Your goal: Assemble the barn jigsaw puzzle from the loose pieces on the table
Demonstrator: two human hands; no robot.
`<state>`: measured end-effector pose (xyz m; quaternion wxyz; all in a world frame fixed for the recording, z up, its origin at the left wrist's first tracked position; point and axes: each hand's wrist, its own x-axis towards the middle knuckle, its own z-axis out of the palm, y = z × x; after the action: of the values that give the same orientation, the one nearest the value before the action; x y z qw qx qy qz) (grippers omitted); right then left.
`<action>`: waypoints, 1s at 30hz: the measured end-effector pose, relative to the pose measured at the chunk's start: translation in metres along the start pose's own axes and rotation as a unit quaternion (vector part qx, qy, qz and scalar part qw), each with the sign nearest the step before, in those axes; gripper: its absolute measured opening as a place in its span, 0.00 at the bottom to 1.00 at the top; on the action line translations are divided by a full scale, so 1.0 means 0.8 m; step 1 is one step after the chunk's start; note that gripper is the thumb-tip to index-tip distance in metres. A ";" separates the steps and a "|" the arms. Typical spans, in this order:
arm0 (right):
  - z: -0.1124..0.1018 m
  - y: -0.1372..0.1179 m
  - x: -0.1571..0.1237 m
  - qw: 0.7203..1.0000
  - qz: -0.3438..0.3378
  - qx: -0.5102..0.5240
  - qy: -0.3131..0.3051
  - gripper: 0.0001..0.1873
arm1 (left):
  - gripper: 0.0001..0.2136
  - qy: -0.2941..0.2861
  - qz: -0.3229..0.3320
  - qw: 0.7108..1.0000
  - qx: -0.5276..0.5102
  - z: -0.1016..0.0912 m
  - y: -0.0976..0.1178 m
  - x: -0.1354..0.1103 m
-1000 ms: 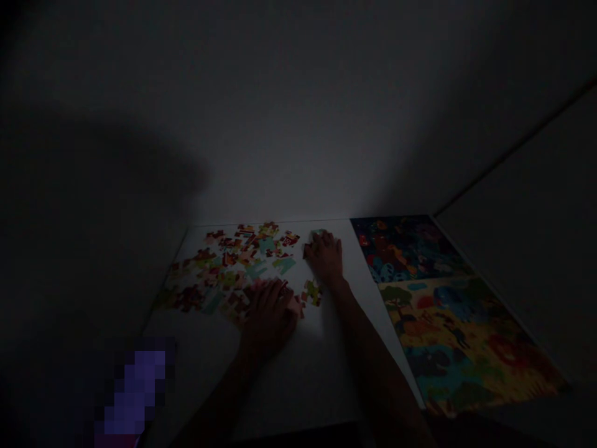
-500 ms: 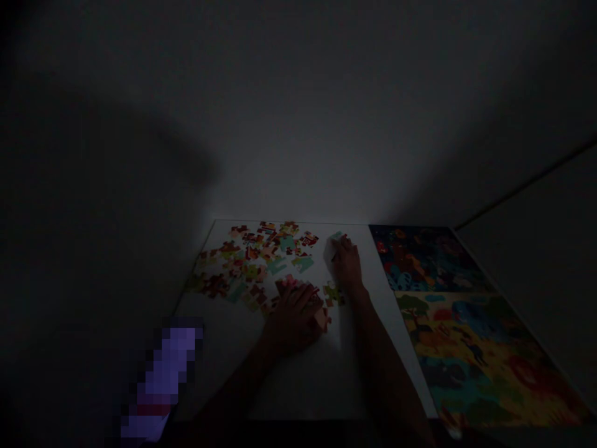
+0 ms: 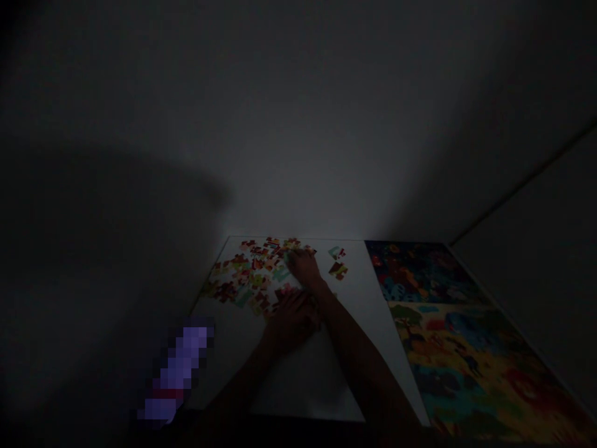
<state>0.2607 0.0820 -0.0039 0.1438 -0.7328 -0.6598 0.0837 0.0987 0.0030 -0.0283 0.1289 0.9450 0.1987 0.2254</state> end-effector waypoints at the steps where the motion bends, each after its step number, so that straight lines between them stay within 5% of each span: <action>1: -0.005 -0.001 -0.004 1.000 0.024 -0.001 -0.003 0.20 | 0.19 0.010 -0.006 1.000 0.004 -0.001 0.000 0.001; 6: -0.025 -0.005 -0.021 0.993 0.117 -0.006 -0.010 0.17 | 0.18 0.031 -0.005 0.999 0.016 -0.003 0.000 0.005; 13: -0.022 -0.040 0.019 0.967 0.254 0.033 0.001 0.36 | 0.21 0.022 0.014 0.998 0.053 0.009 -0.015 0.003; 17: -0.018 -0.037 0.026 0.950 0.298 0.094 0.005 0.34 | 0.20 0.036 0.027 0.998 0.051 0.010 -0.018 0.004; 23: -0.023 0.008 0.005 0.955 0.246 0.160 0.037 0.23 | 0.20 0.005 0.014 0.999 0.036 0.002 -0.013 0.007; 27: -0.035 0.067 -0.035 0.949 0.227 0.204 0.085 0.11 | 0.18 0.006 -0.008 1.000 0.023 0.000 -0.009 0.008; 30: -0.045 0.112 -0.071 0.933 0.248 0.223 0.136 0.11 | 0.18 0.005 -0.020 0.999 0.031 -0.002 -0.006 0.009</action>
<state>0.3502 0.0138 -0.0025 0.3661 -0.8268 -0.3955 0.1609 0.1022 0.0103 -0.0260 0.1027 0.9432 0.2255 0.2211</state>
